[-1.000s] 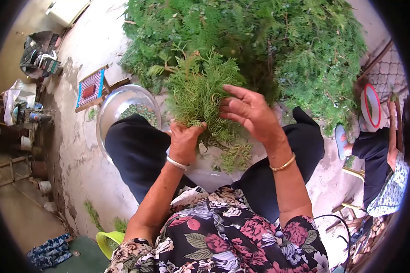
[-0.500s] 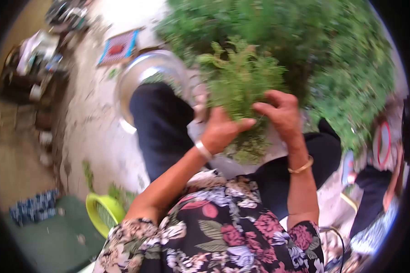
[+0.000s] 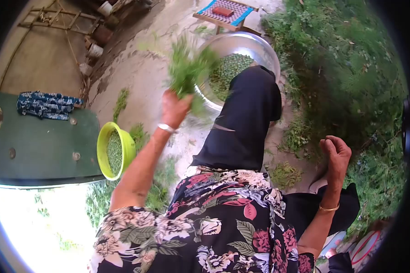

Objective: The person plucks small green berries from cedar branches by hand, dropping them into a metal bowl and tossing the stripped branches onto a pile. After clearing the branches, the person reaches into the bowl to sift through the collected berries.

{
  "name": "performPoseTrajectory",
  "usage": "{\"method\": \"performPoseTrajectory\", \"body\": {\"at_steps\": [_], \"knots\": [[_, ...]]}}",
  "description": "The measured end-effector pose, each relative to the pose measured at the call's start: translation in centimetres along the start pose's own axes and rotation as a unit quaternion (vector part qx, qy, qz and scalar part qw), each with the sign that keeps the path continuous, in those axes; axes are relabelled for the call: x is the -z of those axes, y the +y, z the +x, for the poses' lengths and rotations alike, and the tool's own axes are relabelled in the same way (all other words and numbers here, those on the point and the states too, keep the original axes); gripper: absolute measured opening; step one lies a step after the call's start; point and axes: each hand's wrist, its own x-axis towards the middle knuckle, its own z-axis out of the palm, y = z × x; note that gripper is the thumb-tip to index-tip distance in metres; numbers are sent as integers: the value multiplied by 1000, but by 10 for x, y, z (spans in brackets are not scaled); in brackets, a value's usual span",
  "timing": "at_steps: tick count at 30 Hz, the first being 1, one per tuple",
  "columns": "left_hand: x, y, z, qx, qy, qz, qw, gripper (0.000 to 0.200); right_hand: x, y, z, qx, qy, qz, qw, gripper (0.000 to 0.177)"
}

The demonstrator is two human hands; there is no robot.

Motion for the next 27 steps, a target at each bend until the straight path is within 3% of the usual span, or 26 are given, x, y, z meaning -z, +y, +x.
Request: {"method": "performPoseTrajectory", "body": {"at_steps": [1,2,3,4,6,7,8,9,11,13,14,15,17,18,19,20,21,22,25,27], "knots": [[-44,-33,-38,112,147,-211,960,28,-2,1,0,0,-5,-9,1000,17],[-43,-62,-76,197,18,-330,923,31,-5,0,-1,-3,-12,-8,1000,17],[-59,-107,-136,180,-90,-158,967,36,-7,-2,-3,-2,-17,-21,1000,17],[-36,-120,-186,250,-141,-115,951,36,-8,-4,-5,-1,-22,-36,999,16],[9,-163,-283,414,-363,-14,835,34,-7,-5,-8,-9,-27,-49,998,16],[40,-181,-329,441,-504,15,742,45,-9,-5,-9,-12,-26,-59,998,17],[67,-188,-365,481,-581,39,655,64,-10,-2,-8,-16,-35,-59,997,17],[80,-204,-412,466,-612,83,633,69,-7,2,-6,-20,-30,-54,998,17],[74,-216,-447,442,-648,128,607,74,-8,6,-6,-33,-22,-54,998,18],[45,-221,-441,591,-477,21,650,71,-3,6,0,1,-10,-155,988,19],[16,-221,-426,617,-424,-14,663,65,-3,4,2,16,-10,-174,985,20],[-39,-250,-426,548,-445,-41,707,60,-2,-8,0,56,-9,-226,972,20],[-85,-220,-328,372,-267,-18,889,49,12,-1,0,56,32,-217,974,19],[-83,-191,-247,351,-211,-27,912,48,21,0,-1,57,60,-214,973,18],[-69,-154,-164,413,-180,-140,882,39,31,-1,-2,42,88,-228,969,18],[-90,-162,-122,330,-73,-271,901,44,39,-3,-3,38,101,-178,978,17],[-76,-130,-60,281,-23,-315,906,41,46,-5,-4,36,110,-124,986,16],[-62,-97,-6,249,1,-416,875,40,53,-9,-7,28,129,-126,983,16],[13,23,115,82,28,-529,844,31,73,-32,-13,44,162,-104,980,15],[55,105,157,-64,16,-457,887,31,86,-39,-12,49,172,-99,979,16]]}}
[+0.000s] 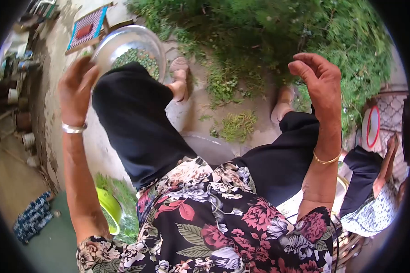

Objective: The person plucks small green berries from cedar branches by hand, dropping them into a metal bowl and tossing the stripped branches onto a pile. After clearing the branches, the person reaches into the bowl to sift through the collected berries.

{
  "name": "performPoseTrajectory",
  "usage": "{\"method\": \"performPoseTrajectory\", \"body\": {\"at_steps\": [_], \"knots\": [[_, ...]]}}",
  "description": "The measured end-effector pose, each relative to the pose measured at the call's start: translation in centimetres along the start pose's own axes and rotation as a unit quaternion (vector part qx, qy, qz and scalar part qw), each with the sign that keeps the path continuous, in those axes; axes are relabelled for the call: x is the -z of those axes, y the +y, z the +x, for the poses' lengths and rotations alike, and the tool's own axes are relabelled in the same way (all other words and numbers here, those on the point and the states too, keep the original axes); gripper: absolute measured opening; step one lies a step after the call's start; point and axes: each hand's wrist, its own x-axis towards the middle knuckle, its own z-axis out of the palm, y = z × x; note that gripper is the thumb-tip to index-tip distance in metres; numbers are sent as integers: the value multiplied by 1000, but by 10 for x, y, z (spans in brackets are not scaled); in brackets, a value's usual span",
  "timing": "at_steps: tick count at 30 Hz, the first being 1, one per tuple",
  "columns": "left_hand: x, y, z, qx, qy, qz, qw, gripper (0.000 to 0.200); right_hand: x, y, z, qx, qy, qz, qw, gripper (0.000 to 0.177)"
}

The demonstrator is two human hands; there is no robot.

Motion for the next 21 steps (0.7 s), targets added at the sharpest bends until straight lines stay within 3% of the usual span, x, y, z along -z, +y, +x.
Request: {"method": "performPoseTrajectory", "body": {"at_steps": [2,4,6,8,11,12,13,14,16,17,18,21], "knots": [[-56,37,34,-125,-43,22,991,33,11,-2,7,4,7,-13,1000,17],[-119,63,49,-90,-157,24,983,37,20,-3,16,15,-19,-61,998,19],[-205,36,56,-187,-204,-13,961,38,26,-4,24,2,-24,-86,996,19],[-275,21,42,-182,-275,44,943,43,29,5,32,-15,-32,-111,993,19],[-361,-18,10,-119,-399,80,906,33,31,23,39,-15,16,-54,998,19],[-388,-43,-4,-123,-399,81,905,35,32,27,40,-47,24,-54,997,18],[-392,-36,-5,-86,-439,133,884,58,33,30,39,-81,32,-54,995,18],[-402,-37,-7,-89,-450,136,878,58,35,28,38,-92,37,-50,994,18],[-425,-43,-6,63,-438,125,888,58,40,19,39,-136,-9,-62,989,21],[-437,-47,-10,99,-380,119,912,58,40,19,40,-143,-4,-61,988,21],[-449,-53,-11,96,-388,119,909,58,40,19,41,-151,11,-25,988,20],[-481,-56,-10,215,-312,105,919,53,42,27,40,-144,38,2,989,21]]}}
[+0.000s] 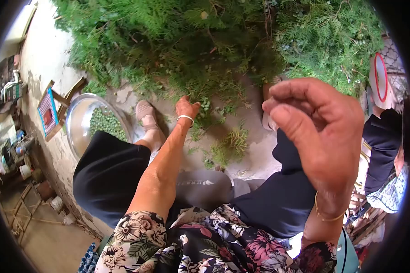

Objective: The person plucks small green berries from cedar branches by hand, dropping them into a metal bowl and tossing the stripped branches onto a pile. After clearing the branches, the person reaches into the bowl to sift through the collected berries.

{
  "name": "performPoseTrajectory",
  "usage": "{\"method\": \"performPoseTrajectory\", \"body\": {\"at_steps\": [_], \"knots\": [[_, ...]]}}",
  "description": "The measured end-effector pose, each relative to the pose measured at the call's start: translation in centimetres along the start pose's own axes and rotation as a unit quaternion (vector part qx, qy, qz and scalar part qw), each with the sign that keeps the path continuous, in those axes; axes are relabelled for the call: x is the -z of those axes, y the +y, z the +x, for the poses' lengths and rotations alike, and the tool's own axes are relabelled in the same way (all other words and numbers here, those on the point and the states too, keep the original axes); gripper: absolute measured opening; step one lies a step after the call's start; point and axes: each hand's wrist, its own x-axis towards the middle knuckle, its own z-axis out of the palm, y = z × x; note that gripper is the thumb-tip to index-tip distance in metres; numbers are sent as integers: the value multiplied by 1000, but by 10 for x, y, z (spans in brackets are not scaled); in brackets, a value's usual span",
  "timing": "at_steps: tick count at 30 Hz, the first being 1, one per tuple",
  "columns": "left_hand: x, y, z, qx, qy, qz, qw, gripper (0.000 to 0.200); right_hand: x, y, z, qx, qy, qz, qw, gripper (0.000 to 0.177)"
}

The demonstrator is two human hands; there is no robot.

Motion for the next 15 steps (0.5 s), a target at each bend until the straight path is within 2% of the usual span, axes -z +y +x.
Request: {"method": "performPoseTrajectory", "body": {"at_steps": [1,3,4,5,7,8,9,11,13,15], "knots": [[-5,4,5,-2,-6,-2,1000,53,0,2,1,21,6,2,1000,21],[-12,12,15,86,-19,50,995,43,0,5,7,26,9,5,1000,23],[-26,-1,28,78,28,54,995,30,-1,7,8,33,11,9,999,23],[-26,-3,35,76,25,52,995,30,-1,7,9,41,12,15,999,23],[-17,-8,41,11,-51,-71,996,21,0,5,9,41,17,-5,999,21],[-10,-8,40,-44,-72,-173,981,14,0,3,10,30,17,4,999,20],[-1,-8,40,-48,-65,-173,982,14,0,0,11,22,17,13,1000,19],[59,31,13,-37,-224,-328,917,9,-1,-4,11,43,22,5,999,15],[115,68,-15,-41,-228,-350,908,9,-2,-10,12,-5,-7,-10,1000,12],[161,99,-36,-46,-294,-416,859,8,-7,-6,15,22,5,-4,1000,13]]}}
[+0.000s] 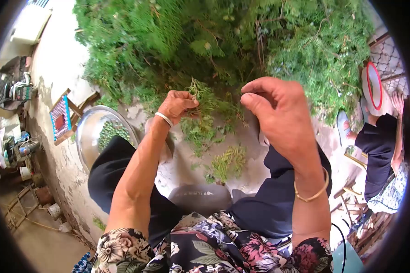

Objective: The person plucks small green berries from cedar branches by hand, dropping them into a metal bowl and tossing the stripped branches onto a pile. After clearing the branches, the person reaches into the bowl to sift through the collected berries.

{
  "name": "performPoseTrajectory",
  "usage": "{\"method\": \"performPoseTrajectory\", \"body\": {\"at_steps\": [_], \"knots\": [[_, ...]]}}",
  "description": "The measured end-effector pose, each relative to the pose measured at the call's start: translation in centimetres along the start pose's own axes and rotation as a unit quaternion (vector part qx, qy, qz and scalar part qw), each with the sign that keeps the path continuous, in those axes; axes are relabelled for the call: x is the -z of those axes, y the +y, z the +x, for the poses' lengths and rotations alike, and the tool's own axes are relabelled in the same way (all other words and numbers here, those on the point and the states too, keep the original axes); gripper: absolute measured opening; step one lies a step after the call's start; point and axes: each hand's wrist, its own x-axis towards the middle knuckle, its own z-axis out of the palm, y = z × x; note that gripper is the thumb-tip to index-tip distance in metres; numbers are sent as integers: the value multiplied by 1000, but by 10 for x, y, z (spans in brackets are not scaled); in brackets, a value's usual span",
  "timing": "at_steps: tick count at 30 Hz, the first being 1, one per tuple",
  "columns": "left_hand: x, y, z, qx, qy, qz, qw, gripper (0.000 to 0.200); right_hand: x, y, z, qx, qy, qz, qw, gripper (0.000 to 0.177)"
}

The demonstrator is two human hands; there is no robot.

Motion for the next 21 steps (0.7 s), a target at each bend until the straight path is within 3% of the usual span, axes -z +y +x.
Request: {"method": "performPoseTrajectory", "body": {"at_steps": [4,6,8,10,12,13,14,16,18,21], "knots": [[-17,82,-54,-88,-36,19,995,5,-16,2,7,93,69,-8,993,16],[-23,108,-78,-118,-50,42,991,5,-24,-2,10,144,96,3,985,24],[-34,126,-106,-154,-117,29,981,6,-29,-14,10,256,134,-80,954,36],[-44,133,-124,-164,-143,21,976,10,-29,-19,15,281,126,-91,947,43],[-53,133,-134,-177,-171,-36,969,14,-27,-24,17,166,-41,-2,985,42],[-52,128,-129,-197,-172,-55,964,17,-33,-20,20,164,-76,71,981,34],[-51,127,-126,-198,-176,-62,962,17,-35,-19,21,162,-76,63,982,34],[-48,124,-124,-192,-186,-71,961,17,-40,-25,20,34,-150,196,968,25],[-46,130,-125,-185,-144,-44,971,22,-43,-27,24,21,-122,190,974,17],[-41,137,-118,-199,-78,-153,965,30,-47,-24,33,35,-2,312,949,8]]}}
